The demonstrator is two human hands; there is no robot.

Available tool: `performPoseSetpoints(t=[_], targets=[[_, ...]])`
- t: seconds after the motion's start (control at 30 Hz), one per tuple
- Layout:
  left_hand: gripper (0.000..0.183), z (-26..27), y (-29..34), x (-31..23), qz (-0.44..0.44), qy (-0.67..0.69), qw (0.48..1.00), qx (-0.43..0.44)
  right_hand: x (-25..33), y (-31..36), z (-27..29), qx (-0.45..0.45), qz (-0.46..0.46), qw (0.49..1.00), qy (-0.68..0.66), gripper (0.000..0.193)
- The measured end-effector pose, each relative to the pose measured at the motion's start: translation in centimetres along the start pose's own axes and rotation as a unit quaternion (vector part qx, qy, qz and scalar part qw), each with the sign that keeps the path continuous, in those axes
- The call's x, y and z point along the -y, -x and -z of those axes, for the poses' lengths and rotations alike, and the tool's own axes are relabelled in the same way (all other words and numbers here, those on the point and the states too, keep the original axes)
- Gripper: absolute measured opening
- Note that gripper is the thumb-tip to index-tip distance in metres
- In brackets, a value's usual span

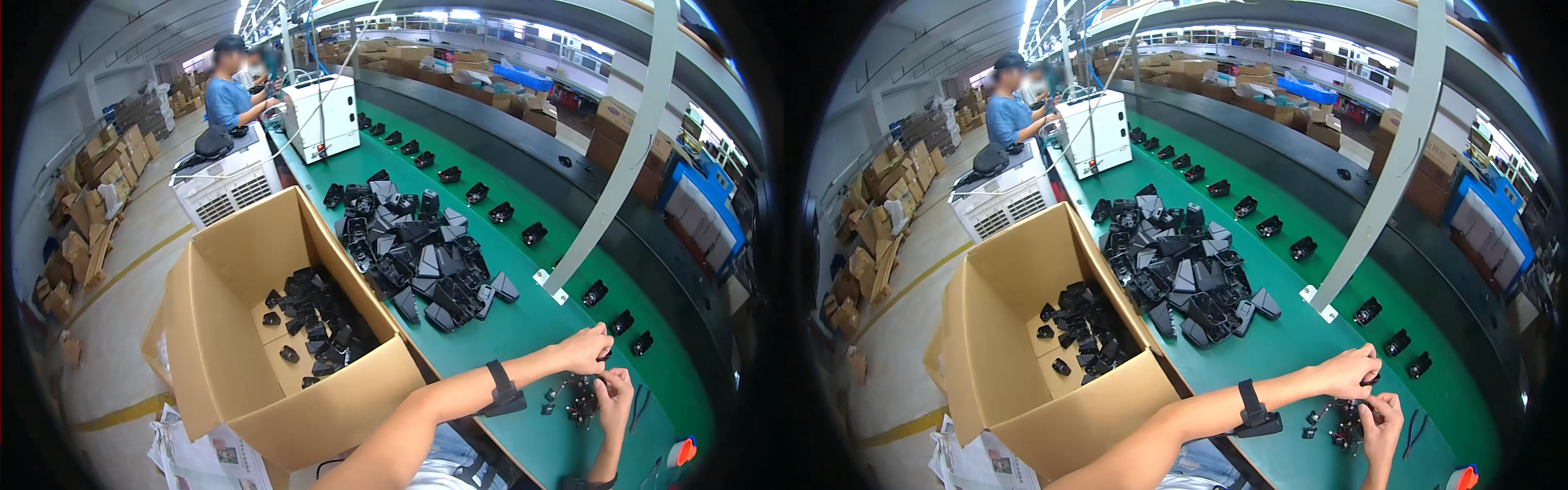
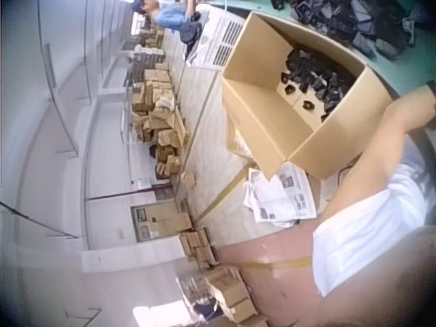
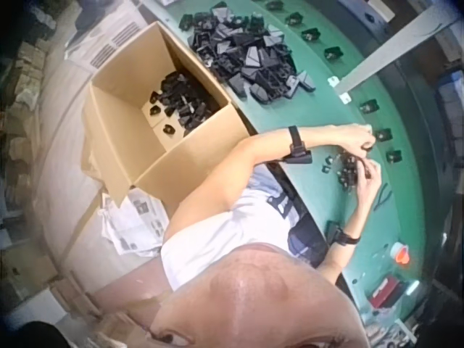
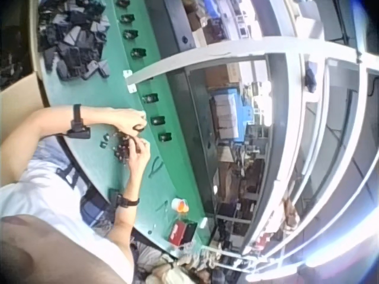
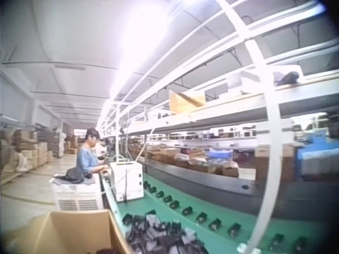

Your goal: The person assembles small black electronic devices at a green workbench. They pick up a device, insert a small circuit board with wires, and place the assembled unit on the table. This process is repeated for multiple units throughout the clip.

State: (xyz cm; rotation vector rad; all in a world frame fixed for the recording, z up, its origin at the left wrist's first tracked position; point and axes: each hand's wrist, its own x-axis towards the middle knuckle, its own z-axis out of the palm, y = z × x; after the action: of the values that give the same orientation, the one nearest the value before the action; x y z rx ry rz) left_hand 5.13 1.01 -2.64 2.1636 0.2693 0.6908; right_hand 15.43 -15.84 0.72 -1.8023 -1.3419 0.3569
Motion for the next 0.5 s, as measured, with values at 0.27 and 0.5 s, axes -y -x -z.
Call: performPoseSetpoints(t=[0.27, 0.5], targets=[[0.038, 1.2, -0.2, 1.4, -0.092, 0.045, 0.995, -0.021, -3.6, -0.3, 1.0, -0.06, -0.118, 0.959, -0.251, 0.031], [0.058, 2.0, 0.9, -0.2, -0.012, 0.019, 0.999, 0.038, -3.4, 0.6, 1.6, 0.002, -0.19, 0.888, -0.418, 0.037]])
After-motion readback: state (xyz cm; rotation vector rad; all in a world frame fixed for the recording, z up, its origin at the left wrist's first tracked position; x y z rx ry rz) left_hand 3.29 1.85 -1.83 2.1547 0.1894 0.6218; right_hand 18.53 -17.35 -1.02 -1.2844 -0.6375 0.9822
